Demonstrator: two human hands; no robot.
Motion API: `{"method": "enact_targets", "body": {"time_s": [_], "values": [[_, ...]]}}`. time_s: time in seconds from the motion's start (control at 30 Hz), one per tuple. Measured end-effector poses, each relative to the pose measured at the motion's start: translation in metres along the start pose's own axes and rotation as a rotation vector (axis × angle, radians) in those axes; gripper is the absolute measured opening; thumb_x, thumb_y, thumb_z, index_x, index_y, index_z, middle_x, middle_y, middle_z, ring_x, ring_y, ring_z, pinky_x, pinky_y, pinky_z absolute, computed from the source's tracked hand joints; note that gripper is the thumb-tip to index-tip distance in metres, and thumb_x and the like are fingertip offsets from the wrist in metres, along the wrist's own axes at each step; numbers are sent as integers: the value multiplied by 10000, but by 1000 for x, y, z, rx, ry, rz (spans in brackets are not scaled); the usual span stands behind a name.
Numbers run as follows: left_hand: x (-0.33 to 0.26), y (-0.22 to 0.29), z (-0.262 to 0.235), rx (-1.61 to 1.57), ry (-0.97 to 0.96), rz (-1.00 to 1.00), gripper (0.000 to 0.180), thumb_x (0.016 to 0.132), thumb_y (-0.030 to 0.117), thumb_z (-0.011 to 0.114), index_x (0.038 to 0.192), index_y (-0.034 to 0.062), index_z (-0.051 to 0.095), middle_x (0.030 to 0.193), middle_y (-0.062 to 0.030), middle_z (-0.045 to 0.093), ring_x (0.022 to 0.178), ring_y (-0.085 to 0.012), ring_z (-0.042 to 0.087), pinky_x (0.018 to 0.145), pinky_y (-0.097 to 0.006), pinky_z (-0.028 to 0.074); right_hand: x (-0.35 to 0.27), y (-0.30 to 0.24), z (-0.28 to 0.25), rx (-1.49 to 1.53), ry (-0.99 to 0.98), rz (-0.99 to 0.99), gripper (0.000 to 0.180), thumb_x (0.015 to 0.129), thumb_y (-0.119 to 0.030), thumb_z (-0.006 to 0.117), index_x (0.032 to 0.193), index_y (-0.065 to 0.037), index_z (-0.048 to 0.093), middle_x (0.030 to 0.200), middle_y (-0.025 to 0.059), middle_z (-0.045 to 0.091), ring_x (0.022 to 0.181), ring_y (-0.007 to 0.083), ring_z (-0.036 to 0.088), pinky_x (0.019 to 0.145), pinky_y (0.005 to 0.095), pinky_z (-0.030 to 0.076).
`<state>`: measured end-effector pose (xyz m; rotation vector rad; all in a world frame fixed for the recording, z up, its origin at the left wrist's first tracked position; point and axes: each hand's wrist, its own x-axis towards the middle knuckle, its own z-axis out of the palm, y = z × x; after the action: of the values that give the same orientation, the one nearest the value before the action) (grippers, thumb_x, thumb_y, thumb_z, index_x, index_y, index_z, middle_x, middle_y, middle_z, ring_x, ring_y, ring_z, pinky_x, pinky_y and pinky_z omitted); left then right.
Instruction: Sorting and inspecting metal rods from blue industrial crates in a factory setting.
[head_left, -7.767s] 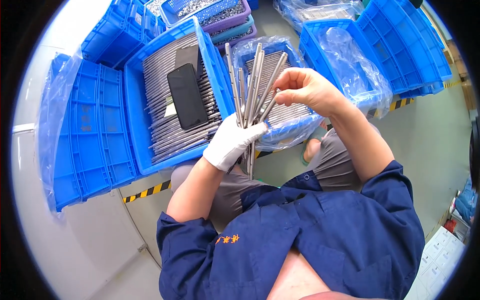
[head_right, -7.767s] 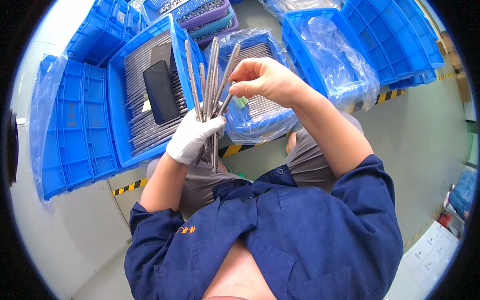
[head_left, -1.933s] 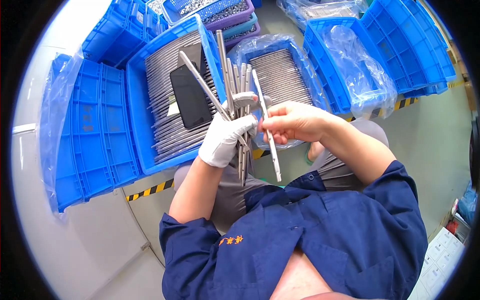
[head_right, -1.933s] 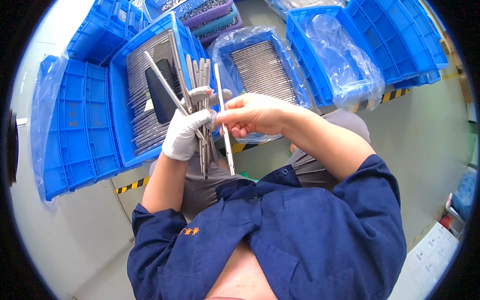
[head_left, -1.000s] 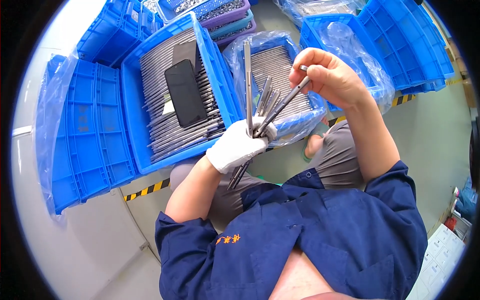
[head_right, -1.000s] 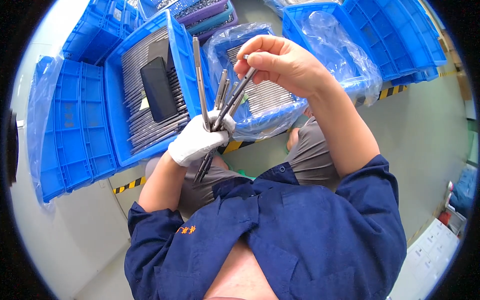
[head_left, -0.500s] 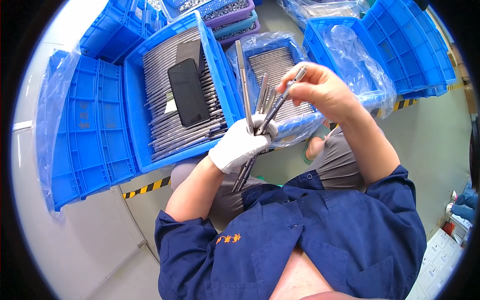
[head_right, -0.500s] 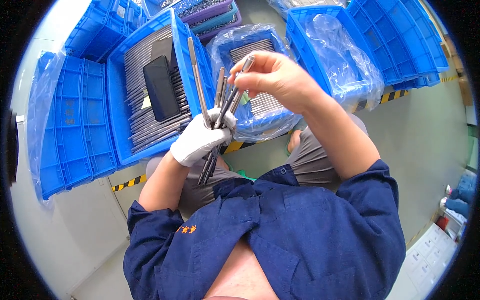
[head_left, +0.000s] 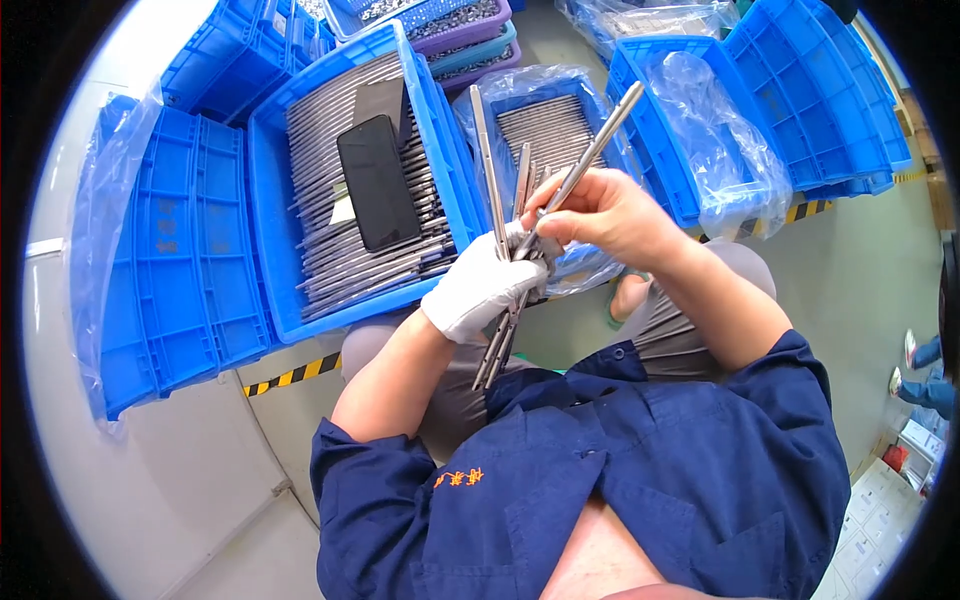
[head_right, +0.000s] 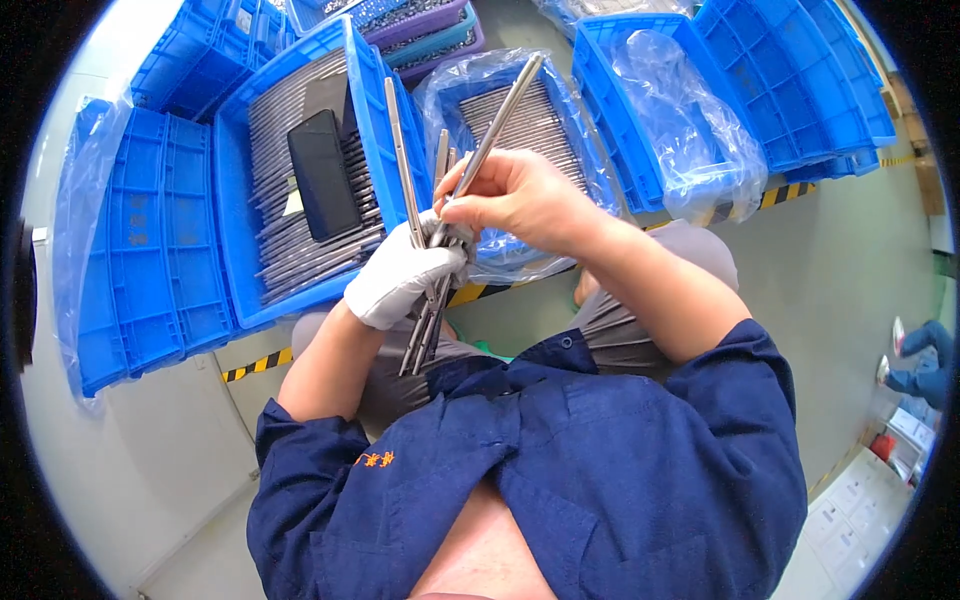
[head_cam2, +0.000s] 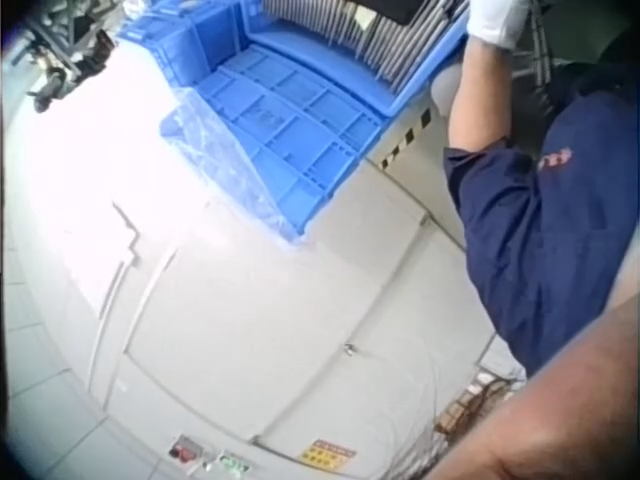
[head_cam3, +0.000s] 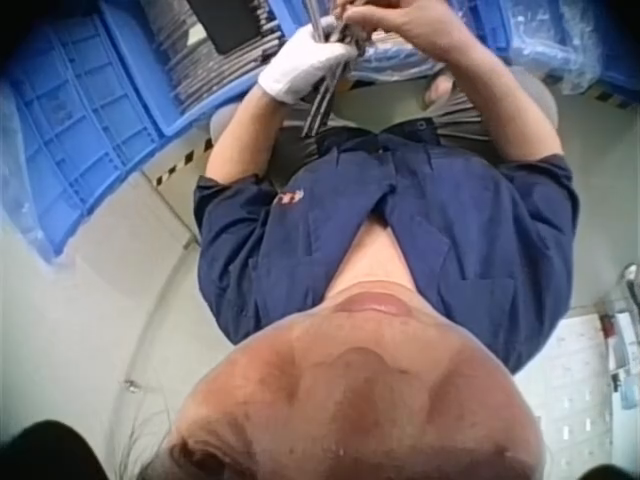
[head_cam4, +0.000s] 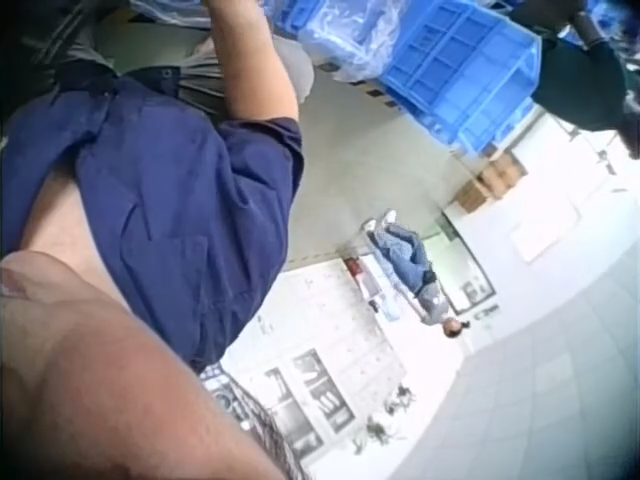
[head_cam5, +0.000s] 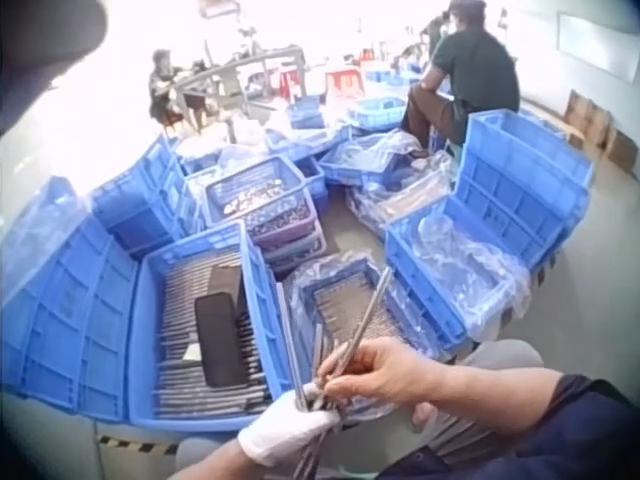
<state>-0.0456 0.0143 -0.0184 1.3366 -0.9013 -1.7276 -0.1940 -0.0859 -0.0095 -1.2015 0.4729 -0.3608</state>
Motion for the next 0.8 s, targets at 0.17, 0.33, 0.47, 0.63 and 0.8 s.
{"method": "enact_targets", "body": {"time_s": [0.17, 0.33, 0.47, 0.63, 0.8], "values": [[-4, 8, 0, -142, 153, 113, 350, 668, 16, 558, 1015, 39, 513, 824, -55, 536, 627, -100, 490, 562, -218, 410, 6, -25, -40, 31, 282, -154, 183, 823, -174, 518, 922, -22, 541, 776, 37, 584, 581, 34, 450, 526, 163, 358], [-6, 14, -8, -400, 127, 308, 464, 693, -4, 555, 1138, 75, 451, 1048, -106, 510, 686, -110, 525, 597, -222, 437, 0, -2, -11, 214, -129, 315, 199, 804, -183, 552, 882, -1, 546, 731, 48, 570, 544, 44, 473, 475, 155, 393], [-5, 13, -4, -301, 181, 219, 467, 696, 11, 564, 1144, 41, 438, 1043, -102, 521, 852, -150, 536, 736, -252, 449, 2, 15, 2, 365, -295, 485, 206, 796, -205, 582, 832, -8, 532, 706, 36, 572, 553, 48, 508, 497, 152, 423], [-1, 5, -17, -362, 205, 281, 424, 707, 34, 589, 1109, 96, 467, 953, -113, 556, 797, -166, 560, 650, -250, 474, -9, 24, 25, 106, -413, 502, 260, 763, -268, 610, 843, -25, 563, 736, 24, 589, 614, 51, 541, 545, 167, 437], [-5, 16, -37, -599, 167, 500, 408, 721, -9, 538, 1091, 158, 490, 886, -118, 540, 665, -172, 550, 574, -255, 475, -31, 7, 41, 50, -788, 471, 210, 767, -220, 601, 846, -26, 585, 761, 18, 598, 676, 79, 543, 604, 216, 435]]}}
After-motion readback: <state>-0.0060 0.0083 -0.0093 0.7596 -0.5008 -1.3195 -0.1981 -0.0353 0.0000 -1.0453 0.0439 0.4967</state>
